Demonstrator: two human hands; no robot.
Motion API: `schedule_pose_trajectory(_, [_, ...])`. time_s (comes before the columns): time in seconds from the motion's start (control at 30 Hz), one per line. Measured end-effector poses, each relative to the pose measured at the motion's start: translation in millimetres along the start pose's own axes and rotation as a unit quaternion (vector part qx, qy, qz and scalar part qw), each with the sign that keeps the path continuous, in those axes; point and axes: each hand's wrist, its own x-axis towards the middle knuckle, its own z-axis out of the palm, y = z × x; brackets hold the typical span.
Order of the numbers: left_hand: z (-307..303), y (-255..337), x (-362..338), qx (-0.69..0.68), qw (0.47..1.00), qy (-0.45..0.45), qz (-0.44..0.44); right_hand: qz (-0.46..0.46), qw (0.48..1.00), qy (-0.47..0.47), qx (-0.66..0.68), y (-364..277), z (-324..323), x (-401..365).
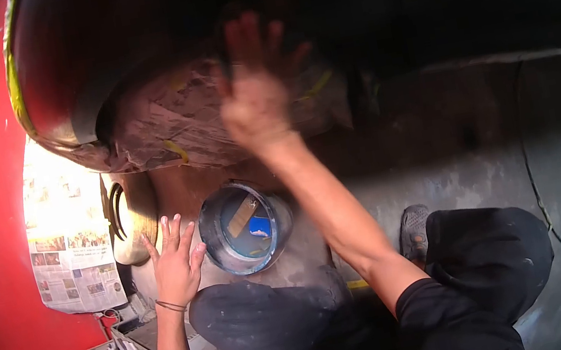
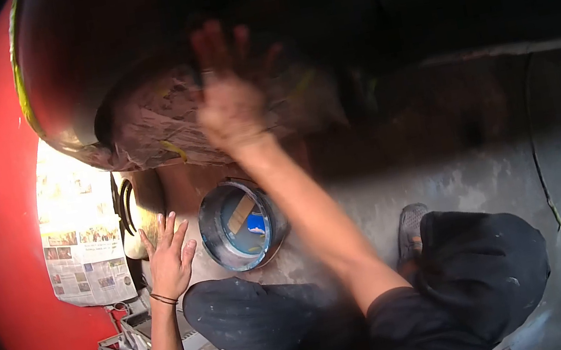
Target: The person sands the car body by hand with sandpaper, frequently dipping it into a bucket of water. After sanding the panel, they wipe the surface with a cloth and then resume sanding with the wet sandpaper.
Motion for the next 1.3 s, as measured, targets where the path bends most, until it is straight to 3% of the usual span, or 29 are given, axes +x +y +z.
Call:
schedule_pose_trajectory(0.07, [-2.2, -9.0, -9.6, -0.040, 0.999, 0.012, -0.023, 0.121, 0.979, 0.023, 0.160, 62.2, 19.4, -21.5])
schedule_pose_trajectory(0.17, [10.5, -39.3, -29.6, -0.139, 0.986, 0.012, -0.093, 0.036, 0.993, 0.042, 0.108, 36.2, 20.7, -12.3])
schedule_pose_trajectory(0.3, [93.0, -84.3, -26.1, -0.322, 0.938, -0.013, -0.129, -0.029, 0.997, 0.064, 0.021, 6.8, 12.0, -9.9])
schedule_pose_trajectory(0.37, [137.9, -96.0, -35.4, -0.304, 0.949, -0.012, -0.085, -0.023, 0.996, 0.080, -0.017, 63.1, 24.8, -34.5])
schedule_pose_trajectory(0.47, [197.6, -84.2, -43.3, -0.350, 0.929, 0.092, -0.071, 0.009, 0.993, 0.100, -0.063, 156.3, 15.2, -52.6])
schedule_pose_trajectory(0.53, [224.2, -61.6, -40.2, -0.408, 0.896, 0.166, -0.061, 0.011, 0.998, 0.046, -0.050, 180.9, 5.8, -46.2])
schedule_pose_trajectory(0.57, [234.0, -53.5, -36.7, -0.373, 0.915, 0.145, -0.054, 0.141, 0.983, 0.021, 0.114, 120.7, -7.8, -44.9])
schedule_pose_trajectory(0.6, [244.1, -46.1, -34.8, -0.365, 0.918, 0.143, -0.066, 0.273, 0.926, -0.008, 0.260, 52.8, -23.6, -50.1])
schedule_pose_trajectory(0.63, [250.0, -39.8, -32.3, -0.356, 0.921, 0.144, -0.073, 0.227, 0.940, -0.003, 0.256, 33.7, -20.5, -58.0])
schedule_pose_trajectory(0.73, [262.2, -31.7, -27.9, -0.339, 0.920, 0.174, -0.090, 0.155, 0.949, -0.211, 0.176, -20.2, -1.0, -98.1])
schedule_pose_trajectory(0.77, [280.4, -30.1, -22.1, -0.335, 0.906, 0.237, -0.099, 0.142, 0.925, -0.298, 0.190, -27.0, 13.4, -116.3])
schedule_pose_trajectory(0.87, [260.6, -16.6, -13.0, -0.377, 0.869, 0.272, -0.168, 0.087, 0.805, -0.543, 0.222, -67.9, 49.5, -161.0])
schedule_pose_trajectory(0.9, [260.2, -15.9, -8.0, -0.398, 0.852, 0.291, -0.178, 0.139, 0.741, -0.608, 0.249, -79.8, 61.9, -176.3])
schedule_pose_trajectory(0.93, [252.9, -18.1, -3.5, -0.441, 0.816, 0.337, -0.162, 0.190, 0.670, -0.664, 0.273, -89.7, 74.2, -189.0])
schedule_pose_trajectory(1.0, [232.9, -29.7, -6.0, -0.746, 0.612, 0.241, -0.106, 0.179, 0.593, -0.725, 0.301, -103.3, 96.2, -207.6])
schedule_pose_trajectory(1.03, [232.5, -34.2, -9.2, -0.707, 0.659, 0.199, -0.160, 0.209, 0.553, -0.743, 0.314, -109.8, 99.8, -210.8])
schedule_pose_trajectory(1.1, [234.3, -43.4, -13.9, -0.610, 0.743, 0.102, -0.256, 0.194, 0.550, -0.754, 0.302, -111.6, 108.9, -227.9])
schedule_pose_trajectory(1.13, [242.4, -39.9, -12.4, -0.552, 0.779, 0.164, -0.249, 0.200, 0.556, -0.752, 0.293, -101.8, 118.4, -242.5])
schedule_pose_trajectory(1.17, [259.0, -29.0, -11.0, -0.490, 0.807, 0.226, -0.241, 0.126, 0.579, -0.764, 0.255, -90.8, 131.4, -251.8])
schedule_pose_trajectory(1.2, [276.2, -21.2, -8.3, -0.424, 0.826, 0.289, -0.235, 0.026, 0.637, -0.746, 0.189, -84.9, 137.7, -259.1])
schedule_pose_trajectory(1.27, [283.6, -16.0, -4.3, -0.413, 0.803, 0.346, -0.253, 0.074, 0.673, -0.706, 0.205, -81.0, 135.6, -272.4])
schedule_pose_trajectory(1.3, [269.1, -13.7, -3.3, -0.429, 0.785, 0.363, -0.262, 0.118, 0.651, -0.712, 0.235, -78.5, 136.0, -272.9])
